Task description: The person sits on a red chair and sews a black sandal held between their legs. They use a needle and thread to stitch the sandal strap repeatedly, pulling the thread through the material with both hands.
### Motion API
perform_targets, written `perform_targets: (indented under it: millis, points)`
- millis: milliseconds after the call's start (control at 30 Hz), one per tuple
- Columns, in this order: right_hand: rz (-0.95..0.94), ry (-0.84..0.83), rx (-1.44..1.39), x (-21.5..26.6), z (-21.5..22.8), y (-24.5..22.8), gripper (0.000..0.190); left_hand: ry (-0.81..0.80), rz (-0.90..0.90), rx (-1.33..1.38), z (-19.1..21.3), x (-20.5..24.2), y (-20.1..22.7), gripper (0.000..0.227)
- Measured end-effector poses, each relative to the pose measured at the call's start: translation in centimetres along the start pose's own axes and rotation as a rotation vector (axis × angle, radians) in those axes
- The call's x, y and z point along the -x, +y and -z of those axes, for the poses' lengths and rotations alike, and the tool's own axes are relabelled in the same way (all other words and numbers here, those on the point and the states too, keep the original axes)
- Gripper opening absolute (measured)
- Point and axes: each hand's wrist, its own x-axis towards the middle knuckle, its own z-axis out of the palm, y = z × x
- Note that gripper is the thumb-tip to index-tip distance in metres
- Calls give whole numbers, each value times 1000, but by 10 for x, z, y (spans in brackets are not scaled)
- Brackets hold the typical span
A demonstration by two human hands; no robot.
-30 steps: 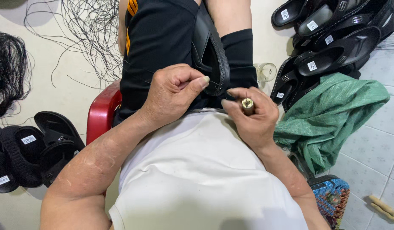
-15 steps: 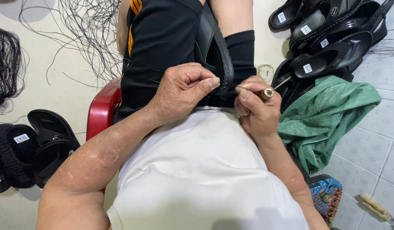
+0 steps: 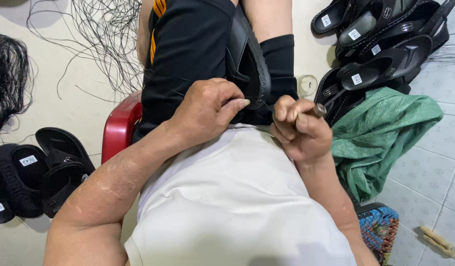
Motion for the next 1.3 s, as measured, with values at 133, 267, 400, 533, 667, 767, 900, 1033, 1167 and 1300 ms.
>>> perform_targets:
  millis: [133, 267, 400, 533, 667, 767, 900, 1033, 1167, 1300]
  points:
    - [-42, 9, 13, -11, 7, 0, 30, 12, 130, 231, -1, 9, 2, 6]
    - [12, 97, 499, -24, -32, -2, 25, -66, 277, 488, -1, 6, 11, 8]
    - [285, 393, 822, -29, -37, 1, 10, -33, 226, 435, 3, 2, 21, 9]
    - [288, 674, 548, -35, 39, -42, 6, 80, 144, 243, 6, 0, 11, 10]
    - [173, 969, 324, -10, 191, -93, 11, 202, 4, 19, 8, 2, 7, 21]
    - [268, 1309, 327, 28, 280, -122, 20, 277, -217, -427, 29, 6, -6, 31]
    - [246, 1536, 633, 67, 275, -130, 23, 449, -82, -839, 99, 12, -71, 34]
    - [42, 1539, 1027, 56, 173, -95, 23, 448, 119, -941, 88, 5, -29, 12]
    - [-18, 785, 958, 48, 75, -49, 8, 96, -192, -808, 44, -6, 10, 57]
    - [-297, 254, 469, 25, 13, -14, 46, -46, -251, -63, 3, 10, 10, 19]
